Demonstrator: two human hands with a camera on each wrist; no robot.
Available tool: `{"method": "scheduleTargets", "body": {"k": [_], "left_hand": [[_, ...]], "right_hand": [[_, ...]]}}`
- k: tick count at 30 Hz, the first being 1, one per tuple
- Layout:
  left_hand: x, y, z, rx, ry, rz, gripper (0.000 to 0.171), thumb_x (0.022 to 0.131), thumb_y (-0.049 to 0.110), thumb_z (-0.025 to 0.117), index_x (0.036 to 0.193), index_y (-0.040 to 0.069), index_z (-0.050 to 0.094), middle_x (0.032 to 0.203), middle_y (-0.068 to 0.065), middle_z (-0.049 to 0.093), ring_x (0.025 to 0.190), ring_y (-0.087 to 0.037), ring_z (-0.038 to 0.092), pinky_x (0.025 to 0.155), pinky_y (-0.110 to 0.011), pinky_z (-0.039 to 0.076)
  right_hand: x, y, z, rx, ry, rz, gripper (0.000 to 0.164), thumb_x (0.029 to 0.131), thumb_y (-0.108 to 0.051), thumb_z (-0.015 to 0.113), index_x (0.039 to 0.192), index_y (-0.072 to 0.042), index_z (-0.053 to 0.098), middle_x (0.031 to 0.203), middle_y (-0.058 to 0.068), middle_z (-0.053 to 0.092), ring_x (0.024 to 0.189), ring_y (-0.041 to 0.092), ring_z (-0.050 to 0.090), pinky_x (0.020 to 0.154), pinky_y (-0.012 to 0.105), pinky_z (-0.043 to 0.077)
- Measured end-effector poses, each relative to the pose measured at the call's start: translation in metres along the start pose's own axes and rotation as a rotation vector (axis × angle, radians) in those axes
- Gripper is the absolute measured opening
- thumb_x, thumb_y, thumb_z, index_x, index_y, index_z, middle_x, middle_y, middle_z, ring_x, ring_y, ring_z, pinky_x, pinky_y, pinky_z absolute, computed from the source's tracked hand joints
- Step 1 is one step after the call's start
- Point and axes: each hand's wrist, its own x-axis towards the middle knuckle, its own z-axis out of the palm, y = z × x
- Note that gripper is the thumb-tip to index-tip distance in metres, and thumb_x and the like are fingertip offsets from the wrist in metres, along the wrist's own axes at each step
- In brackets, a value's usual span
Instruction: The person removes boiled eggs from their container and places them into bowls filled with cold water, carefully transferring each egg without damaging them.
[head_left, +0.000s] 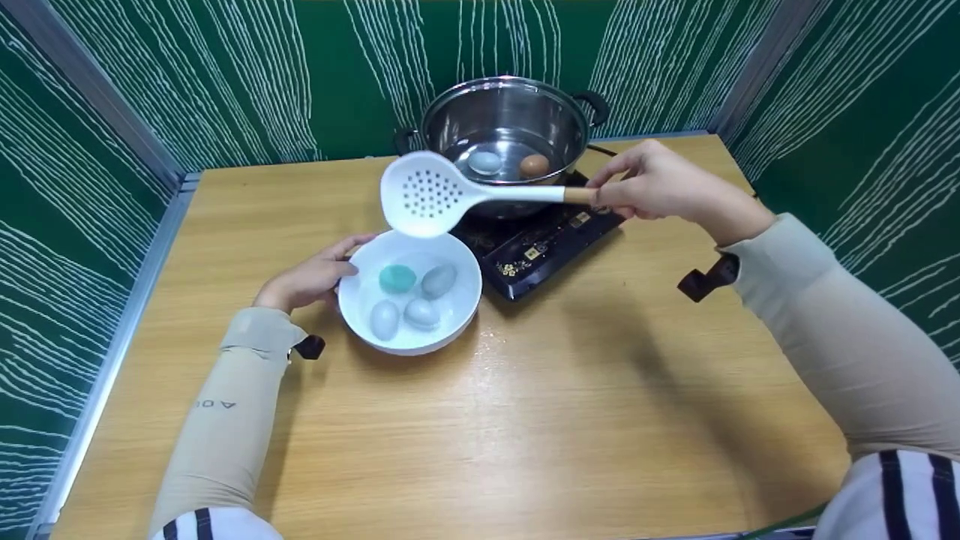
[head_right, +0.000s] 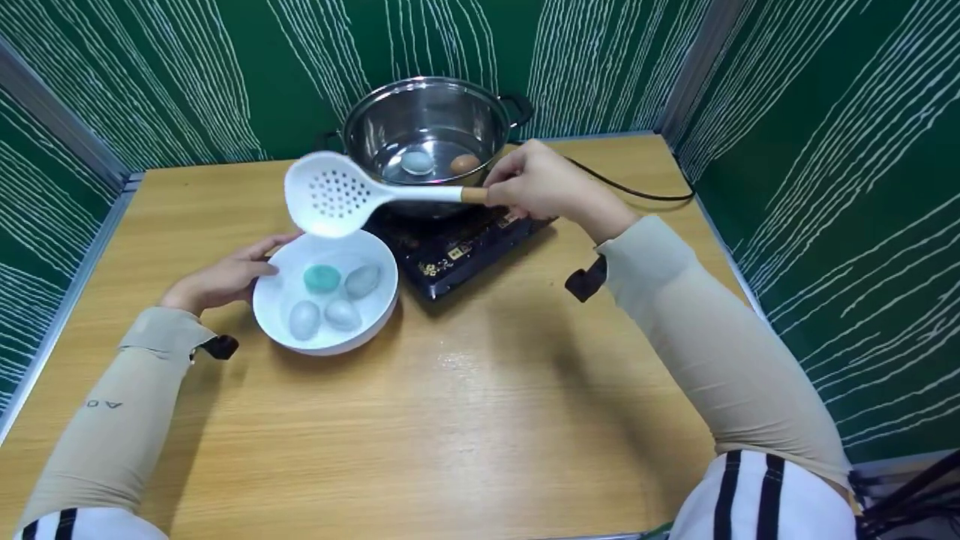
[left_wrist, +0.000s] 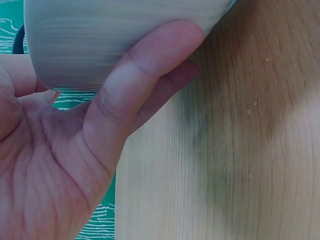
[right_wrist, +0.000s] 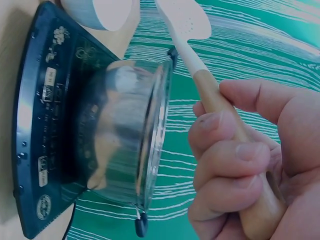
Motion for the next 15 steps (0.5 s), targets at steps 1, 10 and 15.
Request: {"method": "scheduleTargets", "body": {"k": [1,10,15], "left_hand": [[0.0,0.0,0.0,0.003,0.001,-0.002,0.066,0.111,0.01,0.04,0.172,0.033,0.029,0.177,-0.011,0.027,0.142,-0.039,0.051,0.099,-0.04,0.058],[-0.001,0.0,-0.001,0.015,-0.001,-0.01,0.065,0.112,0.014,0.04,0.173,0.034,0.027,0.181,-0.008,0.019,0.153,-0.039,0.039,0.121,-0.058,0.043],[0.0,-0.001,0.0,0.004,-0.003,0.004,0.065,0.112,0.011,0.039,0.173,0.032,0.028,0.182,-0.007,0.014,0.158,-0.039,0.032,0.126,-0.06,0.038]], "right_hand": [[-0.001,-0.001,-0.003,0.004,0.008,0.004,0.032,0.104,-0.023,0.07,0.129,-0.003,0.075,0.066,-0.004,0.062,0.051,0.007,0.047,0.046,0.023,0.035],[-0.001,-0.004,-0.023,0.009,0.101,0.033,0.035,0.104,-0.028,0.071,0.133,-0.008,0.074,0.07,-0.004,0.066,0.05,0.01,0.046,0.045,0.025,0.036],[0.002,0.001,-0.03,0.024,0.145,0.032,0.031,0.105,-0.028,0.07,0.129,-0.009,0.075,0.069,-0.003,0.065,0.049,0.012,0.048,0.044,0.026,0.038]]}}
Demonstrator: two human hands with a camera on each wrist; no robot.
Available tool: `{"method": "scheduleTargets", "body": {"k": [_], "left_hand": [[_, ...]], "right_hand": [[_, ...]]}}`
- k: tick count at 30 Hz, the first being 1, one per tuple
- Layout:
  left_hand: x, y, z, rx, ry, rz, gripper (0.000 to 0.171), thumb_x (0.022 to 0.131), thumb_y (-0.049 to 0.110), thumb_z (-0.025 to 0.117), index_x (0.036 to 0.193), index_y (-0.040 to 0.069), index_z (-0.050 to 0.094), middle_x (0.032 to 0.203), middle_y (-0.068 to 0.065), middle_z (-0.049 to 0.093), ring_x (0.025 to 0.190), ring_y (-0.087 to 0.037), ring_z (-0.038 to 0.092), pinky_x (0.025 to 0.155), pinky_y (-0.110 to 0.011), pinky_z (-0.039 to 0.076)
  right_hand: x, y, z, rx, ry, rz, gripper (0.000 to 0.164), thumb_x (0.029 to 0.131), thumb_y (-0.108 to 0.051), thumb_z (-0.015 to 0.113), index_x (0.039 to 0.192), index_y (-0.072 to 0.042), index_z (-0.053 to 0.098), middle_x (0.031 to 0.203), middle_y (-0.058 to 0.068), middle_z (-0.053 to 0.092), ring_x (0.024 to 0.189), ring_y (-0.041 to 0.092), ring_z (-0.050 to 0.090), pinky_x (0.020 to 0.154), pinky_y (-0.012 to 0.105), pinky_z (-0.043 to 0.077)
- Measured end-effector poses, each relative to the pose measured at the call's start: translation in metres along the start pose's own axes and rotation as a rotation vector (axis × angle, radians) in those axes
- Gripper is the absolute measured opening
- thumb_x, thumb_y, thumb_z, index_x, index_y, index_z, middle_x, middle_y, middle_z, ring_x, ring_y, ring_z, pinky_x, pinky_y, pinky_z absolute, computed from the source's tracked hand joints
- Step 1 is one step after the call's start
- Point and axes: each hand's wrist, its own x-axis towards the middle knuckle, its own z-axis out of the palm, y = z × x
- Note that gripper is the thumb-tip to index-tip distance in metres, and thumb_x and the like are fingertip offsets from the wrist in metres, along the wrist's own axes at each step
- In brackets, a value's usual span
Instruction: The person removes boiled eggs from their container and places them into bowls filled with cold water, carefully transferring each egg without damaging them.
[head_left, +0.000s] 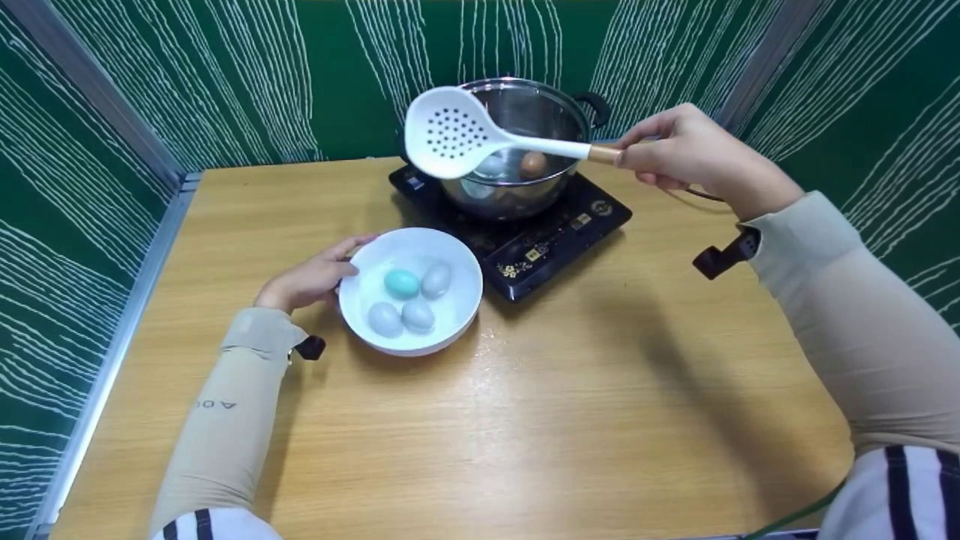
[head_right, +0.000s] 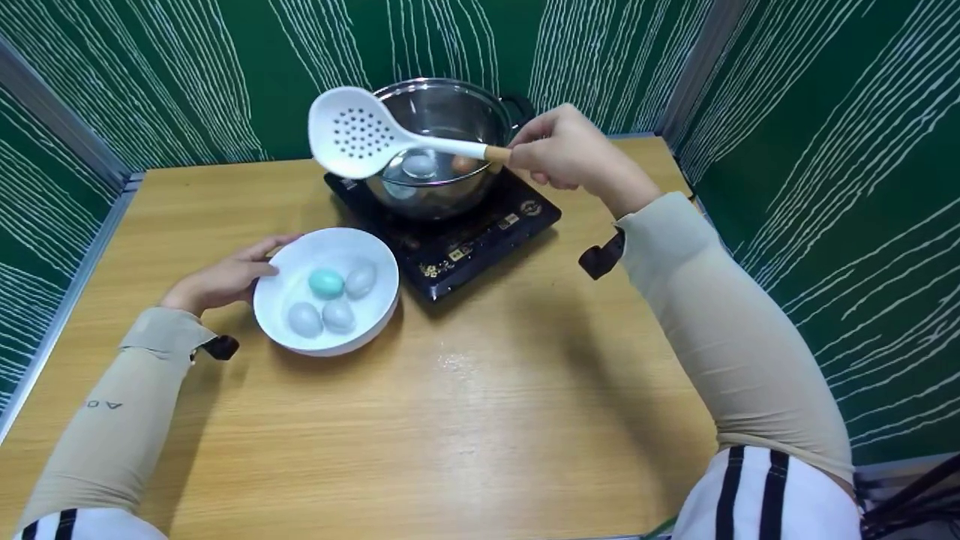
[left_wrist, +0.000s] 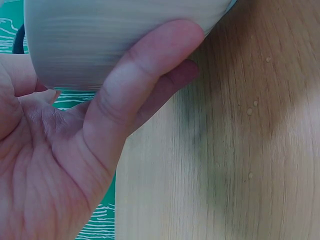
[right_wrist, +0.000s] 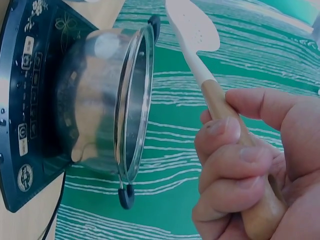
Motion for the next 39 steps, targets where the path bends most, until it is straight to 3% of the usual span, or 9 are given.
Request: {"method": "scheduleTargets", "body": {"k": [3,6,10,13,19,26,35,39], "left_hand": [[0.001,0.0,0.0,-0.004,-0.004,0.005,0.065,0.112,0.01,0.038,0.173,0.03,0.028,0.182,-0.008,0.014,0.157,-0.039,0.033,0.123,-0.056,0.042],[0.001,0.0,0.0,-0.002,-0.006,0.009,0.065,0.112,0.009,0.038,0.172,0.031,0.028,0.182,-0.007,0.014,0.156,-0.036,0.036,0.116,-0.044,0.049],[0.002,-0.001,-0.001,-0.005,-0.006,0.015,0.066,0.111,0.008,0.038,0.172,0.031,0.029,0.179,-0.009,0.021,0.141,-0.034,0.051,0.096,-0.028,0.057],[0.003,-0.001,-0.001,-0.011,-0.005,0.018,0.066,0.111,0.008,0.038,0.172,0.031,0.03,0.178,-0.01,0.025,0.131,-0.034,0.057,0.088,-0.026,0.059],[0.003,-0.002,-0.001,-0.004,0.004,0.012,0.066,0.111,0.009,0.039,0.171,0.035,0.032,0.18,-0.008,0.022,0.144,-0.035,0.048,0.095,-0.029,0.059],[0.002,-0.001,-0.001,0.007,0.006,0.001,0.065,0.112,0.01,0.04,0.171,0.037,0.032,0.18,-0.008,0.021,0.145,-0.036,0.048,0.099,-0.031,0.058],[0.001,-0.001,-0.001,0.018,0.008,-0.009,0.065,0.112,0.012,0.04,0.171,0.038,0.031,0.18,-0.008,0.021,0.144,-0.037,0.05,0.097,-0.034,0.059],[0.002,-0.002,0.0,0.003,0.005,-0.005,0.065,0.112,0.01,0.04,0.171,0.037,0.031,0.18,-0.008,0.021,0.147,-0.037,0.047,0.104,-0.037,0.057]], "right_hand": [[0.004,0.005,-0.003,0.005,0.018,0.005,0.032,0.106,-0.028,0.069,0.129,-0.007,0.075,0.072,-0.004,0.066,0.051,0.013,0.05,0.045,0.025,0.039],[0.008,0.009,-0.006,-0.001,0.034,0.023,0.034,0.107,-0.027,0.066,0.131,-0.004,0.073,0.073,-0.006,0.067,0.051,0.012,0.051,0.046,0.025,0.04],[0.011,0.014,-0.01,-0.001,0.036,0.043,0.036,0.107,-0.024,0.061,0.13,0.002,0.07,0.067,-0.007,0.064,0.048,0.01,0.048,0.045,0.025,0.038],[0.013,0.016,-0.012,0.0,0.031,0.053,0.035,0.107,-0.024,0.058,0.128,0.003,0.067,0.065,-0.007,0.062,0.048,0.009,0.046,0.046,0.025,0.038],[0.017,0.022,-0.016,0.007,0.026,0.076,0.034,0.111,-0.027,0.057,0.13,0.0,0.063,0.073,-0.006,0.061,0.055,0.01,0.049,0.05,0.025,0.042],[0.022,0.03,-0.021,-0.021,0.013,0.104,0.04,0.114,-0.032,0.055,0.139,-0.002,0.059,0.083,-0.005,0.062,0.062,0.01,0.05,0.056,0.024,0.045],[0.029,0.037,-0.03,0.007,0.065,0.163,0.042,0.111,-0.038,0.062,0.141,-0.008,0.065,0.081,-0.007,0.066,0.057,0.011,0.047,0.052,0.027,0.038],[0.032,0.036,-0.032,-0.022,0.09,0.156,0.039,0.11,-0.036,0.064,0.138,-0.009,0.068,0.079,-0.008,0.067,0.056,0.011,0.044,0.052,0.027,0.035]]}}
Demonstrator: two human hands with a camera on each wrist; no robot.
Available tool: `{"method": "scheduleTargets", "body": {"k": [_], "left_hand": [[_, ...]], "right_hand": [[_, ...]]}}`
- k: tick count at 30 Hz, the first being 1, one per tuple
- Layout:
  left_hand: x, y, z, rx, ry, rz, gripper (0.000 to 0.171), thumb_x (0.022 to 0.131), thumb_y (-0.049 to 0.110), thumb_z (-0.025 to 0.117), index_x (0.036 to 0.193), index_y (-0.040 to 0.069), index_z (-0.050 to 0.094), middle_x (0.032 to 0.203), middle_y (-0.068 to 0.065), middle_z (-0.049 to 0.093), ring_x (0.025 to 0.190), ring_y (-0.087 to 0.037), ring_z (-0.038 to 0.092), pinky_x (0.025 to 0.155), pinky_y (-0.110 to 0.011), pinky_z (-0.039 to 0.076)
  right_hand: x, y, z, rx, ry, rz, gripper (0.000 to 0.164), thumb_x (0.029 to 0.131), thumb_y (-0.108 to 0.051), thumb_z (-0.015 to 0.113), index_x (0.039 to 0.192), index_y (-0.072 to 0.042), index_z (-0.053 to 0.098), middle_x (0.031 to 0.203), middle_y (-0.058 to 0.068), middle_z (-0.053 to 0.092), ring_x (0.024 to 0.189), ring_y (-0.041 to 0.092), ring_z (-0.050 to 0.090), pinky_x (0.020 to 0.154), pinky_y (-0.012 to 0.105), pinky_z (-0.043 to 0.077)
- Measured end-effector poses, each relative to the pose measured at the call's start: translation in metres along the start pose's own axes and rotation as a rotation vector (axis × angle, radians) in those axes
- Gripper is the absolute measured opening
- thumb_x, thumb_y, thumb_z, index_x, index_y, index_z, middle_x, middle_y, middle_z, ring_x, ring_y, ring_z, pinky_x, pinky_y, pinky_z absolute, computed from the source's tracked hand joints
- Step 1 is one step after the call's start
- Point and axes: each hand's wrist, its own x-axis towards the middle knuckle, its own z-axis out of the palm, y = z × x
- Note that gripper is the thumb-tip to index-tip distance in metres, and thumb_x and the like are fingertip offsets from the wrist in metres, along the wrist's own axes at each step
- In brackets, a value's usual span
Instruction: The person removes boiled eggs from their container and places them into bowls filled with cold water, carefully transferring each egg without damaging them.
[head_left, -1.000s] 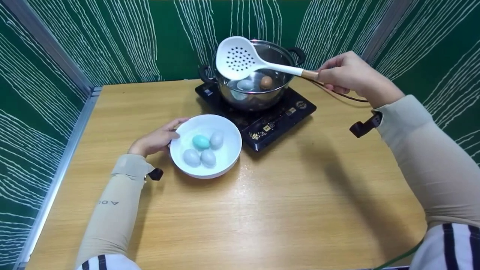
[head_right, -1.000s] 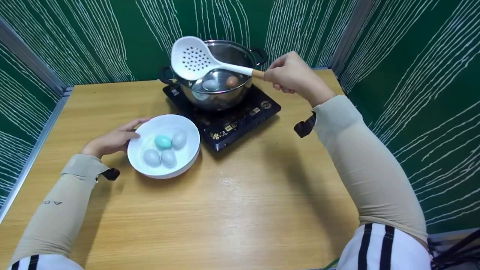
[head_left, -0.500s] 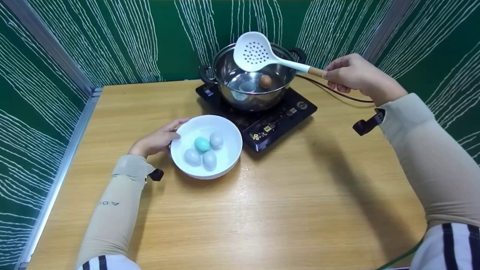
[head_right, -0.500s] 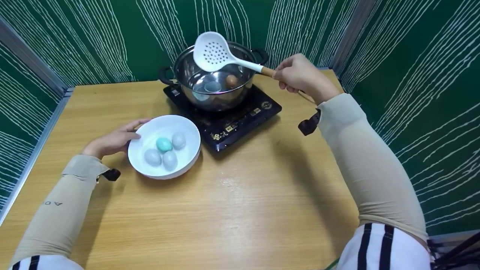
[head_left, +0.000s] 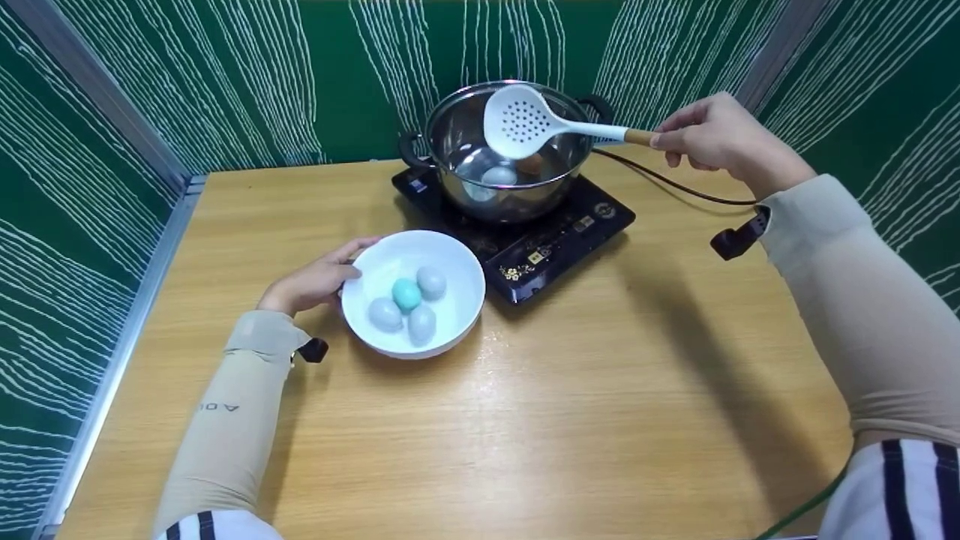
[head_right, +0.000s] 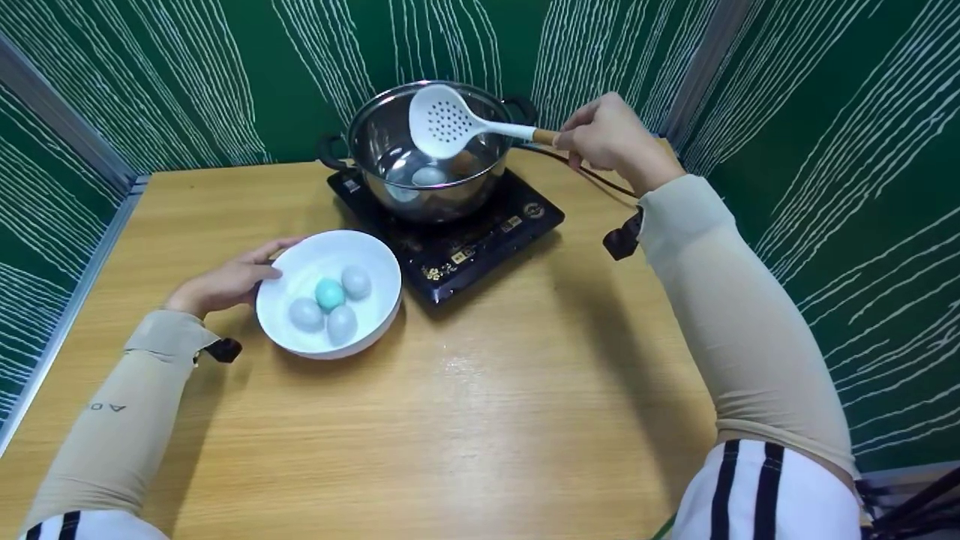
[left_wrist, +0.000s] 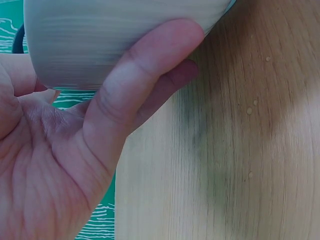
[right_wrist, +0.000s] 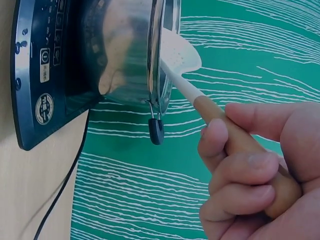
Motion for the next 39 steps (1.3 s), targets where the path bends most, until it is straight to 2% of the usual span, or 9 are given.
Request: {"method": "scheduleTargets", "body": {"k": [5,8,15,22,25,29,33,36,39], "left_hand": [[0.0,0.0,0.001,-0.016,0.004,-0.012,0.065,0.112,0.01,0.04,0.17,0.038,0.031,0.18,-0.006,0.021,0.153,-0.036,0.041,0.121,-0.052,0.047],[0.0,0.0,0.001,-0.013,0.007,-0.015,0.065,0.112,0.011,0.04,0.17,0.039,0.031,0.181,-0.006,0.02,0.155,-0.038,0.039,0.125,-0.059,0.041],[-0.001,-0.001,0.001,-0.002,0.005,-0.011,0.065,0.112,0.012,0.04,0.171,0.039,0.031,0.182,-0.006,0.016,0.157,-0.039,0.037,0.126,-0.061,0.039],[-0.002,0.001,0.001,-0.008,0.012,-0.026,0.064,0.113,0.014,0.04,0.171,0.039,0.03,0.182,-0.005,0.018,0.158,-0.038,0.036,0.127,-0.061,0.037],[-0.003,0.002,0.0,-0.007,0.01,-0.028,0.064,0.113,0.014,0.04,0.171,0.039,0.03,0.182,-0.005,0.018,0.158,-0.038,0.036,0.128,-0.062,0.035],[-0.003,0.002,0.0,-0.005,-0.001,-0.014,0.064,0.113,0.013,0.039,0.172,0.038,0.029,0.182,-0.006,0.019,0.155,-0.037,0.039,0.124,-0.056,0.042],[-0.002,0.002,-0.001,0.005,-0.002,0.007,0.064,0.113,0.011,0.038,0.172,0.035,0.029,0.179,-0.009,0.023,0.146,-0.037,0.047,0.107,-0.04,0.055],[-0.002,0.001,-0.001,0.009,0.0,0.013,0.064,0.112,0.011,0.038,0.171,0.035,0.031,0.179,-0.008,0.024,0.145,-0.036,0.047,0.099,-0.033,0.056],[-0.001,0.0,-0.001,0.007,0.001,0.012,0.064,0.112,0.011,0.039,0.171,0.035,0.031,0.179,-0.008,0.024,0.145,-0.037,0.047,0.099,-0.033,0.055]], "right_hand": [[0.005,-0.006,-0.001,-0.03,0.021,-0.01,0.036,0.109,-0.032,0.065,0.136,-0.008,0.07,0.077,-0.008,0.068,0.056,0.009,0.043,0.052,0.027,0.036],[0.007,-0.01,-0.002,-0.049,0.028,-0.019,0.038,0.109,-0.032,0.066,0.138,-0.007,0.07,0.076,-0.008,0.068,0.057,0.009,0.043,0.054,0.027,0.036],[0.009,-0.018,-0.003,-0.118,0.048,-0.06,0.038,0.108,-0.029,0.067,0.138,-0.006,0.071,0.076,-0.01,0.068,0.07,0.013,0.048,0.062,0.028,0.04],[0.009,-0.027,0.0,-0.216,0.058,-0.068,0.041,0.108,-0.027,0.066,0.143,-0.005,0.069,0.098,0.0,0.064,0.091,0.023,0.047,0.076,0.036,0.039],[0.01,-0.031,0.0,-0.247,0.047,-0.078,0.041,0.108,-0.025,0.068,0.143,-0.003,0.069,0.092,-0.002,0.066,0.093,0.025,0.049,0.078,0.037,0.041],[0.012,-0.038,0.0,-0.294,0.023,-0.095,0.039,0.108,-0.024,0.068,0.14,-0.003,0.071,0.081,-0.005,0.067,0.089,0.025,0.05,0.07,0.032,0.044],[0.012,-0.045,-0.001,-0.315,-0.007,-0.102,0.037,0.108,-0.023,0.068,0.137,-0.001,0.073,0.073,-0.007,0.067,0.08,0.021,0.051,0.061,0.027,0.045],[0.012,-0.049,-0.002,-0.312,-0.035,-0.093,0.038,0.108,-0.024,0.067,0.137,-0.001,0.073,0.071,-0.007,0.067,0.067,0.017,0.05,0.056,0.027,0.044],[0.013,-0.051,-0.002,-0.306,-0.073,-0.083,0.038,0.108,-0.024,0.066,0.137,0.0,0.072,0.07,-0.007,0.068,0.057,0.014,0.047,0.052,0.028,0.041]]}}
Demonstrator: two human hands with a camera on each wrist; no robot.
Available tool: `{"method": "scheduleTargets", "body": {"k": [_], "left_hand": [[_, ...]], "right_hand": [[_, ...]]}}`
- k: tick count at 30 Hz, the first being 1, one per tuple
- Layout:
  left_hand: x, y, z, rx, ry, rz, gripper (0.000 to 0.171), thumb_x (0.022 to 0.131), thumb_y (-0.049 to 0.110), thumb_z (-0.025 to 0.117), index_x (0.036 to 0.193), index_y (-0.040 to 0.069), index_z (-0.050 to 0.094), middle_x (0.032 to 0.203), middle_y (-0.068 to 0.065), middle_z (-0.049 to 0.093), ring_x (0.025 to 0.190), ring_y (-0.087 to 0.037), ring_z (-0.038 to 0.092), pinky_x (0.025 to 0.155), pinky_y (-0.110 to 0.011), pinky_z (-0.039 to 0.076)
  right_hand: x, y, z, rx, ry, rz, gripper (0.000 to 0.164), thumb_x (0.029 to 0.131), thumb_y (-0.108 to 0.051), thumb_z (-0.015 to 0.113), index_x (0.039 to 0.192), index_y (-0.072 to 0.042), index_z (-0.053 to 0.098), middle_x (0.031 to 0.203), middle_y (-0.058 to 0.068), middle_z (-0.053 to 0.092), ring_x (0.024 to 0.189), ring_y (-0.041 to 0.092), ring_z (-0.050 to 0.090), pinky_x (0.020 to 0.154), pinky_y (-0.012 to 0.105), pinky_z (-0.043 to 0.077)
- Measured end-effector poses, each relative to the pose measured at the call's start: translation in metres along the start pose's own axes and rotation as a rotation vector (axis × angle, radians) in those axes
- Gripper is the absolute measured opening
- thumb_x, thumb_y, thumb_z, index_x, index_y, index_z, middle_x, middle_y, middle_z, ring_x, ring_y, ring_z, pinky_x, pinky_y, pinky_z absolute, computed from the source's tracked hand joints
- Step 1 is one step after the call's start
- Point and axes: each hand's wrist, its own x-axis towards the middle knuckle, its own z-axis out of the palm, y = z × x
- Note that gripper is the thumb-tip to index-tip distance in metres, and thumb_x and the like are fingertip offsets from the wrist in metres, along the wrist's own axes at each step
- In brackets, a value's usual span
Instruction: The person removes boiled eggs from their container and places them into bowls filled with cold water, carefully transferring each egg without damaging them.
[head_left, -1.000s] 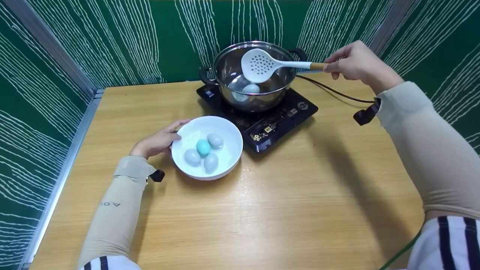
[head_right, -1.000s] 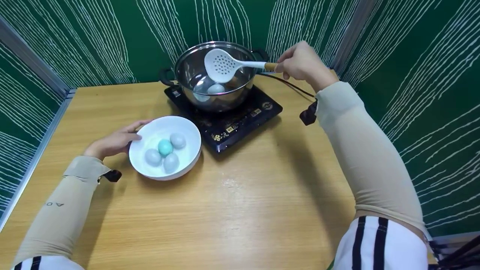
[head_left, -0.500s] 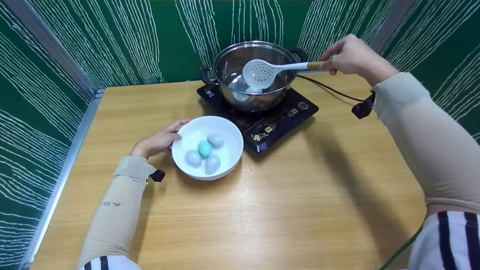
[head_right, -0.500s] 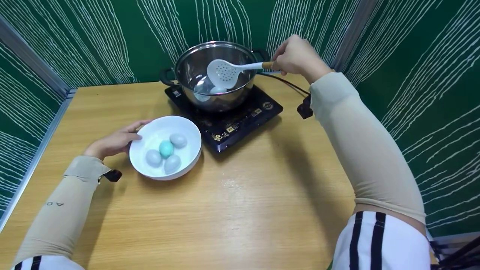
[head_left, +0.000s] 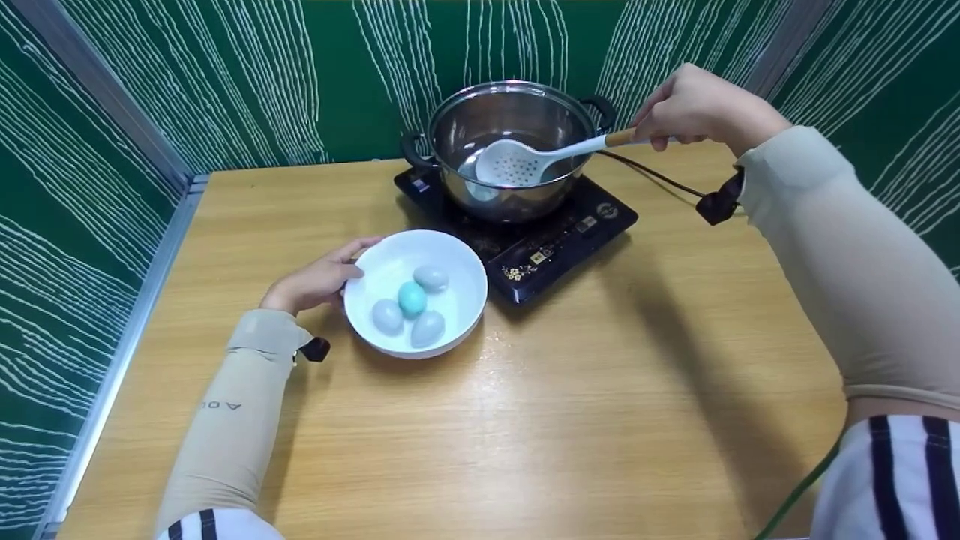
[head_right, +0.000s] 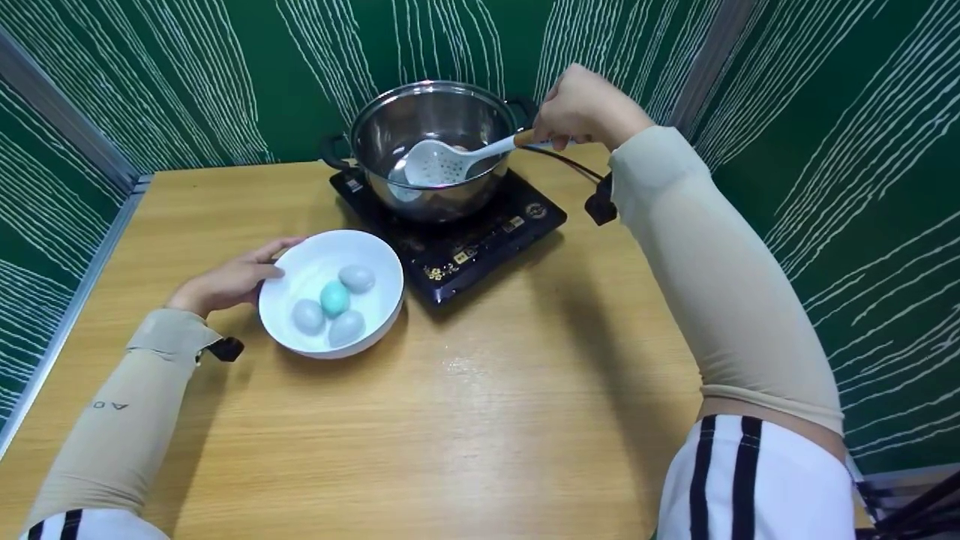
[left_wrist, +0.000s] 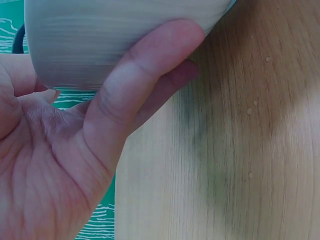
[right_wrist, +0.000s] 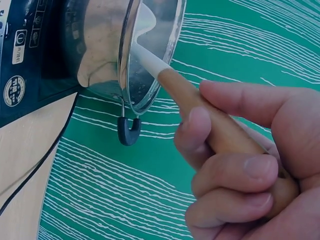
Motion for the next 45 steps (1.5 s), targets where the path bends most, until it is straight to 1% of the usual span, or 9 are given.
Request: {"method": "scheduleTargets", "body": {"k": [7,14,18,21,24,28,35,41,45], "left_hand": [[0.0,0.0,0.0,0.011,0.003,-0.002,0.064,0.112,0.011,0.038,0.171,0.036,0.031,0.18,-0.007,0.021,0.148,-0.037,0.045,0.109,-0.041,0.052],[0.0,0.001,0.001,0.023,0.009,0.001,0.064,0.112,0.012,0.039,0.171,0.036,0.031,0.181,-0.006,0.018,0.152,-0.038,0.041,0.118,-0.052,0.046],[0.001,0.001,0.001,0.028,0.014,-0.008,0.064,0.112,0.012,0.039,0.171,0.037,0.031,0.181,-0.006,0.019,0.151,-0.037,0.042,0.115,-0.047,0.049],[0.002,0.002,0.001,0.009,0.003,-0.001,0.065,0.112,0.011,0.038,0.172,0.035,0.03,0.179,-0.009,0.024,0.145,-0.036,0.047,0.106,-0.037,0.053],[0.003,0.001,0.001,-0.013,-0.007,0.01,0.066,0.111,0.008,0.037,0.172,0.033,0.029,0.178,-0.011,0.026,0.14,-0.035,0.051,0.096,-0.03,0.056],[0.002,0.0,0.0,-0.006,-0.005,0.011,0.067,0.111,0.008,0.037,0.172,0.034,0.029,0.179,-0.01,0.024,0.142,-0.035,0.05,0.096,-0.028,0.056],[0.002,0.0,0.0,0.005,-0.005,0.016,0.066,0.112,0.009,0.038,0.173,0.033,0.028,0.182,-0.007,0.02,0.151,-0.036,0.042,0.107,-0.033,0.051],[0.002,0.001,0.0,-0.001,-0.005,0.007,0.066,0.112,0.008,0.037,0.172,0.033,0.029,0.181,-0.008,0.02,0.149,-0.036,0.044,0.107,-0.034,0.053],[0.001,0.0,0.0,0.0,-0.008,0.001,0.066,0.112,0.009,0.037,0.172,0.034,0.028,0.179,-0.009,0.022,0.147,-0.037,0.047,0.105,-0.034,0.054]], "right_hand": [[0.004,-0.005,0.001,0.04,-0.107,-0.002,0.039,0.109,-0.023,0.065,0.138,0.003,0.071,0.075,-0.005,0.069,0.052,0.012,0.042,0.05,0.028,0.037],[0.007,-0.004,0.005,0.101,-0.169,0.007,0.04,0.109,-0.022,0.064,0.139,0.002,0.07,0.078,-0.005,0.07,0.05,0.009,0.04,0.05,0.026,0.037],[0.008,0.0,0.007,0.161,-0.207,0.029,0.033,0.109,-0.024,0.064,0.133,-0.003,0.074,0.077,-0.005,0.07,0.05,0.008,0.042,0.05,0.025,0.038],[0.009,0.003,0.01,0.217,-0.24,0.054,0.024,0.11,-0.028,0.064,0.118,-0.01,0.078,0.075,-0.005,0.069,0.05,0.008,0.042,0.049,0.024,0.038],[0.01,0.007,0.012,0.265,-0.279,0.075,0.021,0.111,-0.031,0.063,0.107,-0.014,0.076,0.072,-0.005,0.066,0.049,0.008,0.042,0.049,0.024,0.037],[0.011,0.012,0.015,0.328,-0.312,0.096,0.023,0.113,-0.031,0.059,0.109,-0.014,0.073,0.072,-0.005,0.061,0.049,0.008,0.041,0.049,0.023,0.036],[0.01,0.021,0.02,0.422,-0.318,0.12,0.029,0.114,-0.031,0.054,0.128,-0.007,0.063,0.072,-0.005,0.061,0.049,0.008,0.041,0.047,0.022,0.036],[0.008,0.028,0.021,0.507,-0.285,0.152,0.024,0.113,-0.031,0.057,0.113,-0.016,0.075,0.073,-0.004,0.064,0.051,0.01,0.044,0.049,0.023,0.039],[0.003,0.03,0.023,0.535,-0.243,0.137,0.024,0.113,-0.032,0.057,0.113,-0.015,0.074,0.074,-0.004,0.064,0.051,0.01,0.044,0.049,0.024,0.038]]}}
